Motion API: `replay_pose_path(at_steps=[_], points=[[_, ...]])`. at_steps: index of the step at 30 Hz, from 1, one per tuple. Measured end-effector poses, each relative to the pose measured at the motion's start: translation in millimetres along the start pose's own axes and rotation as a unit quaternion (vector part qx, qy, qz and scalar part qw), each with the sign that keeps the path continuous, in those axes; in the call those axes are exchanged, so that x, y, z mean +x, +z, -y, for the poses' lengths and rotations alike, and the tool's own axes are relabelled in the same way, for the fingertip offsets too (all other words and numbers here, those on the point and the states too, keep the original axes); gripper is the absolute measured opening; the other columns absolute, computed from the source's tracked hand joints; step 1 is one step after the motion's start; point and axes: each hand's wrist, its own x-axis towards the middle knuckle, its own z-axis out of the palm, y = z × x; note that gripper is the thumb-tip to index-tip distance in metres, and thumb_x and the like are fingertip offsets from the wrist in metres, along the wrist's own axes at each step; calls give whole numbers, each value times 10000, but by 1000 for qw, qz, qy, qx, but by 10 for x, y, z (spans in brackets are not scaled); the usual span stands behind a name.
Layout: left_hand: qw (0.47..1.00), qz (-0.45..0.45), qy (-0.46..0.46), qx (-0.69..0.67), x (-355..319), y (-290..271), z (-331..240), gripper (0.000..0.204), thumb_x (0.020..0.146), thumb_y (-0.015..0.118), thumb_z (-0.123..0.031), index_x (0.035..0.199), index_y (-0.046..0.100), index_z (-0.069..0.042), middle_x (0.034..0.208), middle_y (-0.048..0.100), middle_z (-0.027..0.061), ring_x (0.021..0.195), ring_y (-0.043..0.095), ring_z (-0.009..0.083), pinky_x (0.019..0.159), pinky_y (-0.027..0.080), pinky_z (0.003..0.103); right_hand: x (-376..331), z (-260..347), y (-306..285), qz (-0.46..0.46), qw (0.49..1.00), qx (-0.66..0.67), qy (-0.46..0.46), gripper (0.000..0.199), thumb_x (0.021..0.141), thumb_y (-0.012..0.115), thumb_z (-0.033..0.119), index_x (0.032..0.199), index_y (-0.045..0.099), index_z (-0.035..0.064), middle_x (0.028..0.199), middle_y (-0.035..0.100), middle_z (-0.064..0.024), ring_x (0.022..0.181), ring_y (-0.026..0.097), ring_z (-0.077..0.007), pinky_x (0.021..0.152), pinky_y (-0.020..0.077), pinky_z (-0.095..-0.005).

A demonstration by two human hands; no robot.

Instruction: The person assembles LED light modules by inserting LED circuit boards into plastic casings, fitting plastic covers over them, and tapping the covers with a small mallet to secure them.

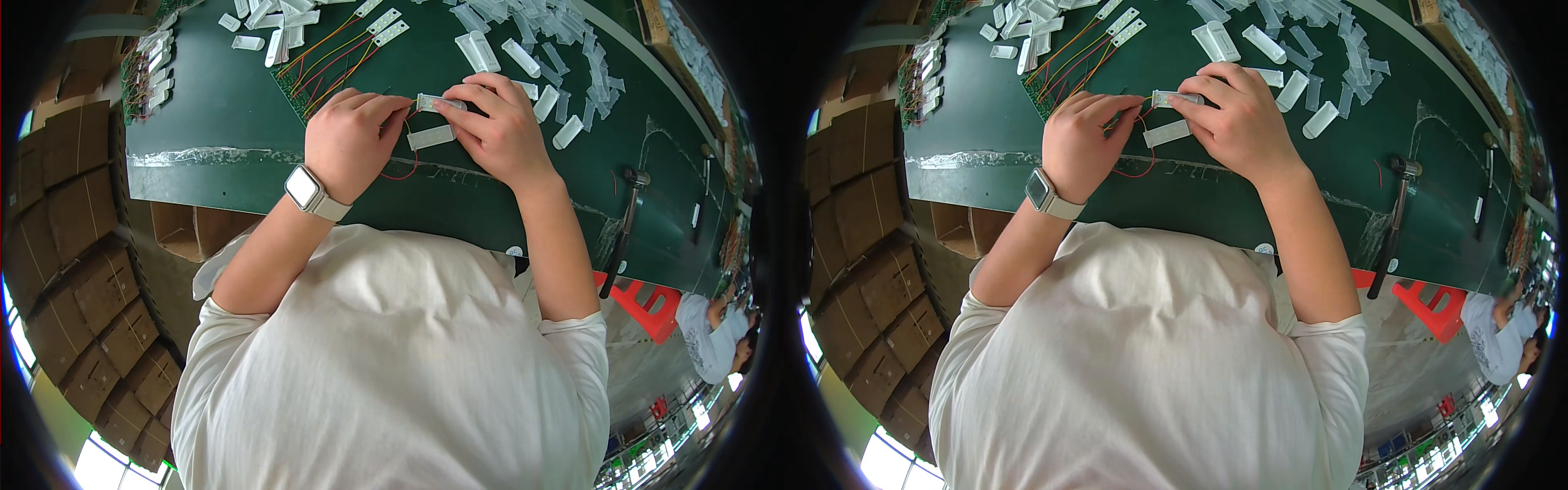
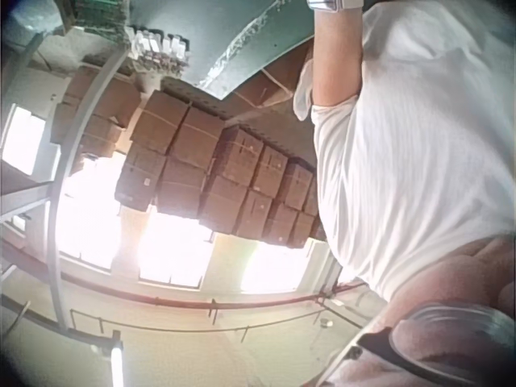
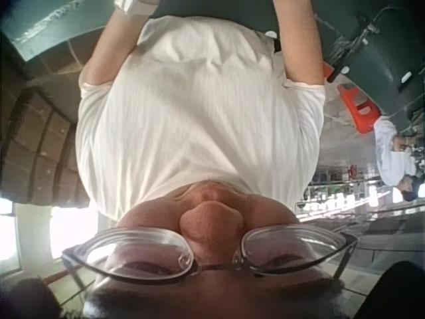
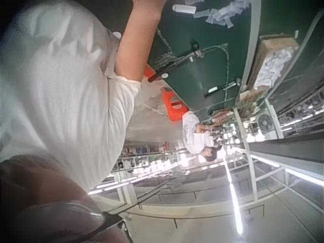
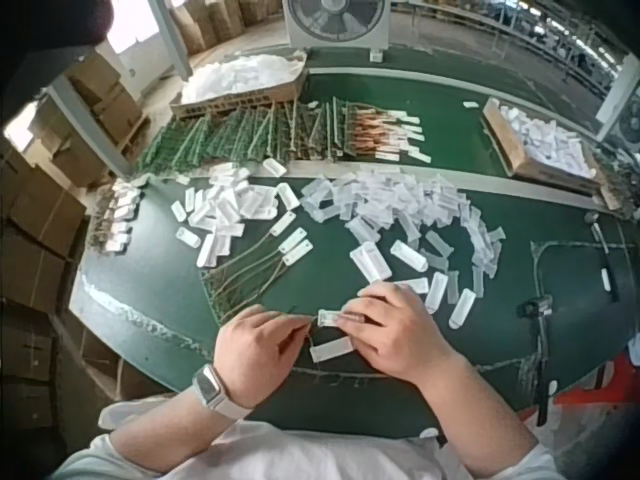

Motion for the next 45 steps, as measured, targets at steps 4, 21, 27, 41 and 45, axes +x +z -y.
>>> replay_pose_path(at_steps=[4, 21, 27, 41, 45], points=[[997, 2, -7, 78, 3, 36, -31, 97, 847, 825, -127, 943, 819, -137, 902, 779, -6, 872, 694, 205, 760, 589, 345, 2, -5, -3, 5, 1000, -5, -2, 279, 794, 829, 94, 1057, 825, 187, 1082, 710, 85, 1118, 633, -166, 913, 488, -361], [991, 68, 112, 0, 234, -27, 320, 265, 801, 878, -170, 1054, 814, -129, 1155, 780, -5, 1318, 625, 291, 1086, 532, 427, 33, -44, 0, 36, 999, 9, -7, 342, 820, 777, 60, 1120, 826, 218, 1128, 688, 57, 1113, 636, -183, 916, 496, -373], [991, 52, 124, 12, 198, -7, 351, 388, 784, 903, -245, 1152, 821, -153, 1190, 770, -6, 1332, 611, 291, 1090, 527, 428, 40, -39, 10, 46, 999, 2, -3, 415, 797, 731, 15, 1144, 824, 222, 1137, 680, 55, 1115, 636, -188, 938, 482, -368], [989, 70, 68, 114, 153, 16, 276, 457, 771, 882, -418, 1201, 821, -275, 1324, 703, -68, 1368, 556, 270, 1135, 439, 472, 39, -6, -12, 60, 998, 1, 14, 416, 821, 743, 41, 1170, 819, 254, 1151, 662, 52, 1131, 627, -198, 963, 485, -385], [987, 56, 26, 148, 111, 17, 242, 477, 775, 870, -477, 1231, 812, -352, 1412, 661, -63, 1396, 520, 286, 1160, 398, 505, 38, -11, -5, 60, 998, 1, 13, 427, 815, 748, 33, 1172, 819, 257, 1154, 664, 50, 1144, 625, -204, 977, 486, -385]])
